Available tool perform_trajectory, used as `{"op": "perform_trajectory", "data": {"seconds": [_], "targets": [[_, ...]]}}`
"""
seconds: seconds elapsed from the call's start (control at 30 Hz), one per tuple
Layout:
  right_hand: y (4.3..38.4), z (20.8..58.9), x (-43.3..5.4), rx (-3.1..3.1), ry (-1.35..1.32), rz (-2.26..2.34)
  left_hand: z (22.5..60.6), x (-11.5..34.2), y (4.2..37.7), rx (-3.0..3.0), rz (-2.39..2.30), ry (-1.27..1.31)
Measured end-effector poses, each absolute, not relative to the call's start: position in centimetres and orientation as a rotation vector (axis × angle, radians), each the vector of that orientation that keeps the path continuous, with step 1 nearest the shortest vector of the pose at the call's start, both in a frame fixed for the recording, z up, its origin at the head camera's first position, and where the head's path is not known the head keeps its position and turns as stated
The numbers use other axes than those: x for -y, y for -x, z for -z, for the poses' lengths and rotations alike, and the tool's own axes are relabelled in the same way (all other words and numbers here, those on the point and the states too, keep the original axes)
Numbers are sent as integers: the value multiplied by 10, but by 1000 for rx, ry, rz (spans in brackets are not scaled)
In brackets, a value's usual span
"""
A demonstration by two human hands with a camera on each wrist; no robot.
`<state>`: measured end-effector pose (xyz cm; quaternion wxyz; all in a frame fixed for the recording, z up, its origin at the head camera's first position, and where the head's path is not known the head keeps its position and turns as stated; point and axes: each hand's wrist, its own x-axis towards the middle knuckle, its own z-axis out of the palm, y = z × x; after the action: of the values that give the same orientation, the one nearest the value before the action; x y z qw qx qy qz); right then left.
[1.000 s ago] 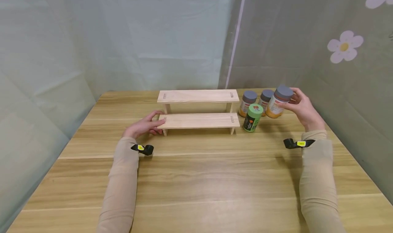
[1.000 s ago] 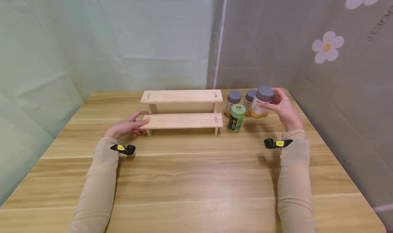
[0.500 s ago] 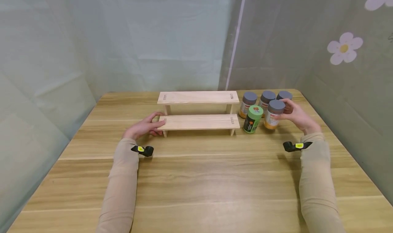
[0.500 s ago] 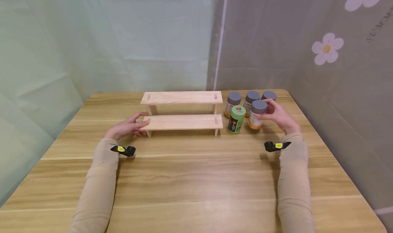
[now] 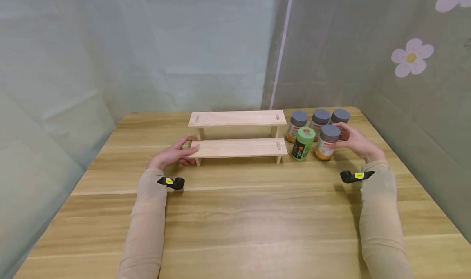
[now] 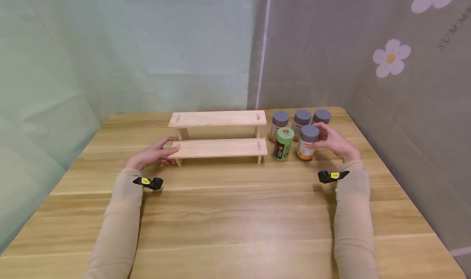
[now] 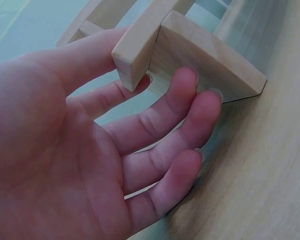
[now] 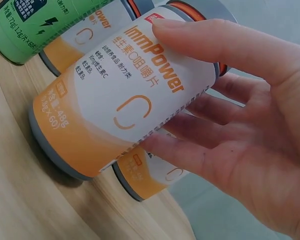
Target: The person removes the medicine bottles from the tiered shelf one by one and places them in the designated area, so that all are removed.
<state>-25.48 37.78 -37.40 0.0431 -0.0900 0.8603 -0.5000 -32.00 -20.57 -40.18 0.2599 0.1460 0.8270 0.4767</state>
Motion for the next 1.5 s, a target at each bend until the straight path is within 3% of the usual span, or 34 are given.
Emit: {"op": "perform_trajectory", "data": {"seconds": [0.77,1.13,1.5], "targets": [[258,378,-379,-2552,465,1485,406,211,323,-2234,-1325,-381],[241,352,-381,-2584,583,1593,394,206,316,-2325,-1256,-399],[236,311,-329,-3086,197,1273,356,190,314,-2692,-1546,-411]]}}
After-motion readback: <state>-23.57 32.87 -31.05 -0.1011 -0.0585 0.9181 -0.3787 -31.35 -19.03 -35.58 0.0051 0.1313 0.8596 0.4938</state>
